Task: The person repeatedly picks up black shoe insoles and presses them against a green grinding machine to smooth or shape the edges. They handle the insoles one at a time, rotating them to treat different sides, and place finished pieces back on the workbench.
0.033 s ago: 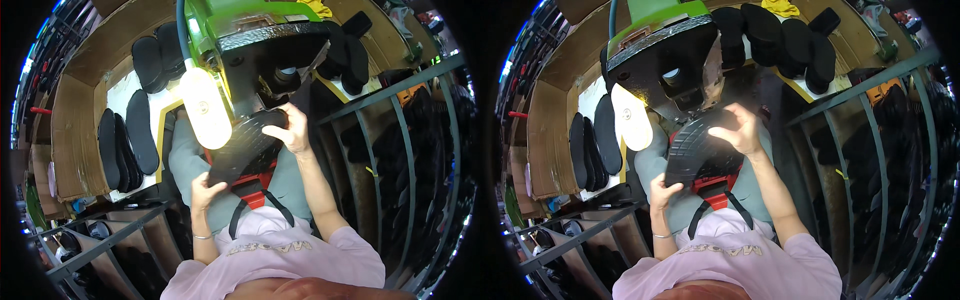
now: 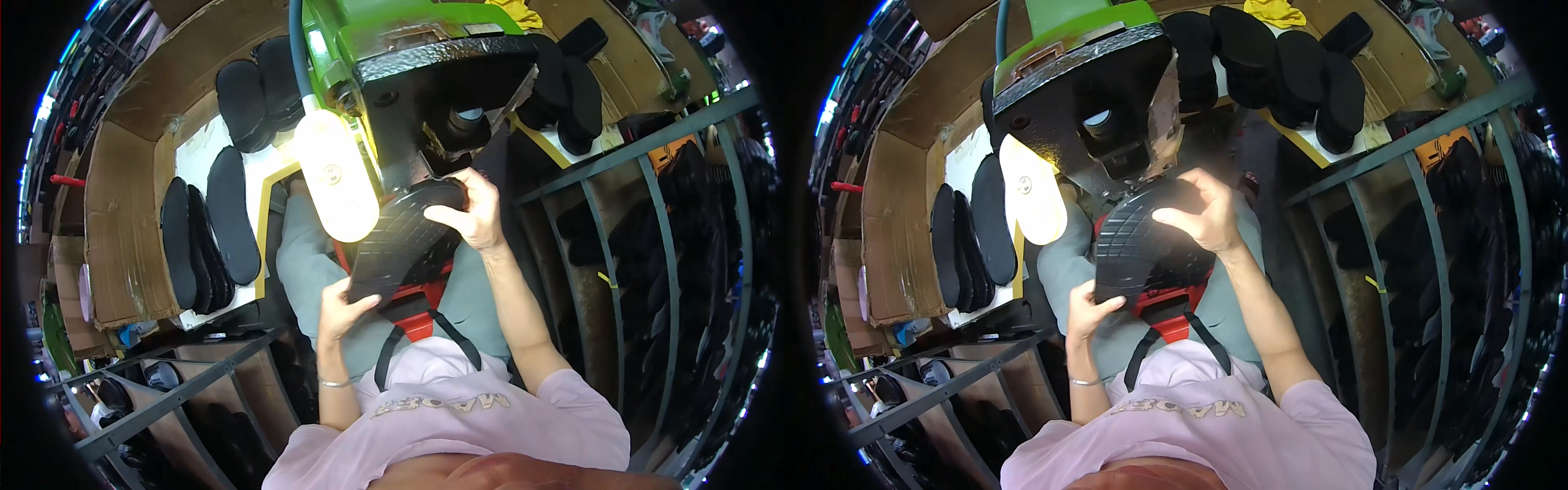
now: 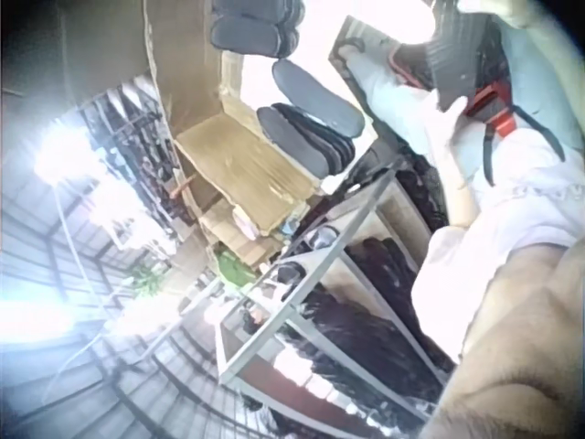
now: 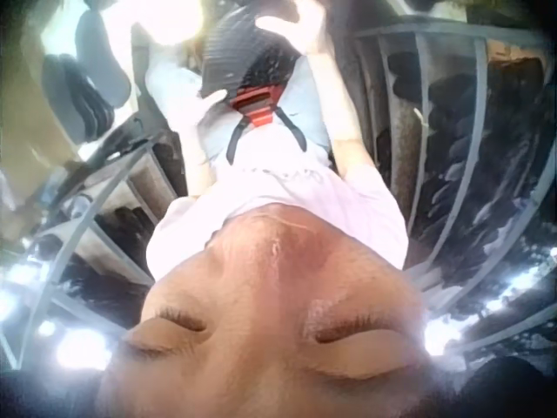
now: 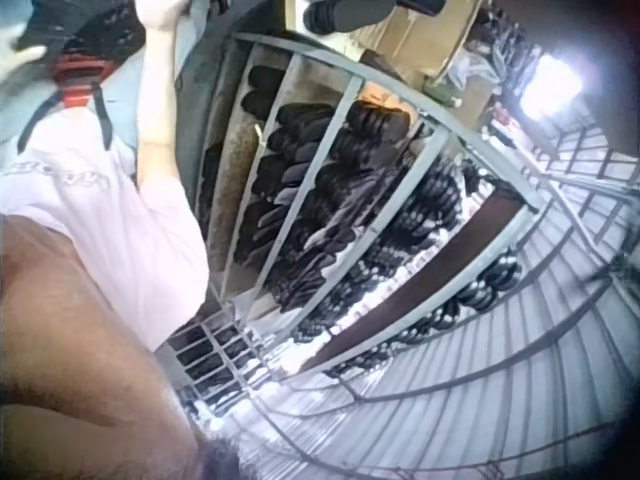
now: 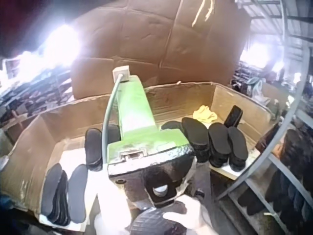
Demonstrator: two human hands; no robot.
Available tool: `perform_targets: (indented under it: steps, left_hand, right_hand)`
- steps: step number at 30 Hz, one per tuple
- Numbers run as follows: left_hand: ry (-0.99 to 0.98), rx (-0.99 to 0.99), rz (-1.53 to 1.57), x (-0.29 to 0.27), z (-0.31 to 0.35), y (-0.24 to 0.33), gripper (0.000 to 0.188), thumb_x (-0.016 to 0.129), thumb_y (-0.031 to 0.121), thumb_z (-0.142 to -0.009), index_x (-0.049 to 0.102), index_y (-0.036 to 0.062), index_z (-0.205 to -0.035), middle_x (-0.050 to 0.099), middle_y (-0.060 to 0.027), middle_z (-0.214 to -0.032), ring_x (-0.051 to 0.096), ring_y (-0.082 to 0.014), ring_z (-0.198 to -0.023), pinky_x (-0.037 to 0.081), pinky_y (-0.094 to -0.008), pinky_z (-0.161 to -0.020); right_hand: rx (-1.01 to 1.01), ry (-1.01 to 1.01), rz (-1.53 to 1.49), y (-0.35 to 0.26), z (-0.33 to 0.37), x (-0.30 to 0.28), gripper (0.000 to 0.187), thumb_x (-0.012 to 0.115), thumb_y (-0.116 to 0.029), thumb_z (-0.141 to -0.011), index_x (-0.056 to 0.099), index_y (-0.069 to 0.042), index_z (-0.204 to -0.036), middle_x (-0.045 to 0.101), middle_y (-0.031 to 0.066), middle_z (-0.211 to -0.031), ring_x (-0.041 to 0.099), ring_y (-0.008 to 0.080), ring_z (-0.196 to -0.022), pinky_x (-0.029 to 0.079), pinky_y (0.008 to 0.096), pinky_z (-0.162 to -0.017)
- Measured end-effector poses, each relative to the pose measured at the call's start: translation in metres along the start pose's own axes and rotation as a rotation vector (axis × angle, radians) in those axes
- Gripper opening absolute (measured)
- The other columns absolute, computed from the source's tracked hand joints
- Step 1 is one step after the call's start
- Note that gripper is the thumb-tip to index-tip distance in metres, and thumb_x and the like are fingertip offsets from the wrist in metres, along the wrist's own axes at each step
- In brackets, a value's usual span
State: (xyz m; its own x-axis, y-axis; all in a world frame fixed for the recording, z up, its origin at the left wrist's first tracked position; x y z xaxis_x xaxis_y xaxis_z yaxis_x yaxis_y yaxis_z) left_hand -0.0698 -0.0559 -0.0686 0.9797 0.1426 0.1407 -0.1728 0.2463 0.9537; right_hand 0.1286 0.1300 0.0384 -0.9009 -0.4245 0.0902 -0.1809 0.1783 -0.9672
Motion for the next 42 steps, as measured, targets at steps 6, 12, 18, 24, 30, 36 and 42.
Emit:
perform_targets:
  steps: [6, 12, 18, 24, 30, 36, 42]
  left_hand:
    - [0.143, 0.502, -0.076, 0.075, -0.077, 0.108, 0.016, 0.074, -0.004, -0.078, 0.068, -0.0031, -0.092, 0.066, -0.0032, -0.083, 0.059, -0.0084, -0.075, 0.048, -0.0236, -0.069]
    - [0.3, 0.468, 0.107, 0.084, -0.069, 0.079, 0.021, 0.071, -0.006, -0.08, 0.065, -0.0063, -0.1, 0.067, -0.0066, -0.088, 0.061, -0.0111, -0.078, 0.05, -0.0232, -0.074]
    - [0.248, 0.458, 0.18, 0.097, -0.06, 0.073, 0.027, 0.069, -0.008, -0.081, 0.06, -0.0053, -0.106, 0.065, -0.0067, -0.093, 0.06, -0.0102, -0.08, 0.049, -0.0227, -0.073]
    - [0.315, 0.583, -0.044, 0.071, -0.07, 0.098, 0.029, 0.075, -0.004, -0.076, 0.061, -0.0039, -0.102, 0.064, -0.0047, -0.089, 0.058, -0.0096, -0.079, 0.048, -0.0235, -0.072]
    - [0.298, 0.55, -0.134, -0.005, -0.051, 0.139, 0.027, 0.077, -0.001, -0.071, 0.067, -0.0063, -0.096, 0.07, -0.0104, -0.088, 0.065, -0.0144, -0.078, 0.052, -0.0267, -0.075]
    - [0.464, 0.396, 0.111, -0.094, -0.014, 0.11, 0.027, 0.07, -0.012, -0.073, 0.064, -0.0047, -0.099, 0.066, -0.0077, -0.09, 0.063, -0.0144, -0.082, 0.05, -0.0252, -0.077]
    - [0.483, 0.071, -0.062, -0.089, 0.028, 0.009, 0.019, 0.076, -0.009, -0.072, 0.067, -0.0017, -0.087, 0.068, -0.0073, -0.081, 0.064, -0.0116, -0.071, 0.053, -0.025, -0.068]
  right_hand:
    - [0.072, 0.222, -0.026, 0.025, 0.028, 0.001, 0.043, 0.08, -0.008, -0.075, 0.058, 0.001, -0.111, 0.063, 0.007, -0.105, 0.059, 0.0173, -0.095, 0.047, 0.0302, -0.086]
    - [0.584, -0.076, -0.215, 0.124, 0.162, -0.025, 0.045, 0.074, -0.006, -0.077, 0.06, 0.005, -0.118, 0.067, 0.0109, -0.107, 0.063, 0.0155, -0.095, 0.052, 0.031, -0.086]
    - [0.479, 0.575, -0.436, 0.095, 0.143, -0.141, 0.035, 0.064, -0.004, -0.082, 0.055, -0.011, -0.115, 0.061, 0.0008, -0.088, 0.052, 0.0043, -0.053, 0.031, 0.0154, -0.032]
    - [0.288, 0.454, -0.106, -0.013, 0.007, -0.139, 0.029, 0.067, -0.014, -0.086, 0.059, -0.004, -0.112, 0.062, 0.0005, -0.092, 0.054, -0.0005, -0.057, 0.024, 0.0147, -0.033]
    - [0.281, 0.069, -0.359, 0.006, -0.03, -0.069, 0.025, 0.067, -0.006, -0.087, 0.055, -0.008, -0.11, 0.063, 0.0039, -0.085, 0.057, 0.0068, -0.052, 0.033, 0.0172, -0.031]
    - [0.21, 0.019, -0.353, 0.015, 0.0, 0.007, 0.024, 0.07, 0.003, -0.08, 0.057, -0.002, -0.1, 0.065, 0.0084, -0.085, 0.06, 0.0102, -0.058, 0.047, 0.0216, -0.037]
    - [0.092, -0.012, 0.071, 0.012, -0.005, 0.028, 0.031, 0.081, 0.004, -0.069, 0.062, 0.006, -0.093, 0.065, 0.0088, -0.078, 0.059, 0.0082, -0.054, 0.046, 0.0186, -0.044]
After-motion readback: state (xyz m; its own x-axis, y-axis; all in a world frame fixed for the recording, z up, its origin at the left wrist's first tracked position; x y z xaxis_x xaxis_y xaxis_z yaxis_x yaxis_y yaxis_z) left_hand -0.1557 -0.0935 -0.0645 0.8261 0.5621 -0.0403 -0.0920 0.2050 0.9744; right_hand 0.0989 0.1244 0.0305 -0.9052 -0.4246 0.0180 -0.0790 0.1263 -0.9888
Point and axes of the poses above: each hand's wrist, its own z-axis away from the middle knuckle, its own x-axis out of the palm, y = z × x, the point moved 6 cm from there along -z, towards the middle knuckle
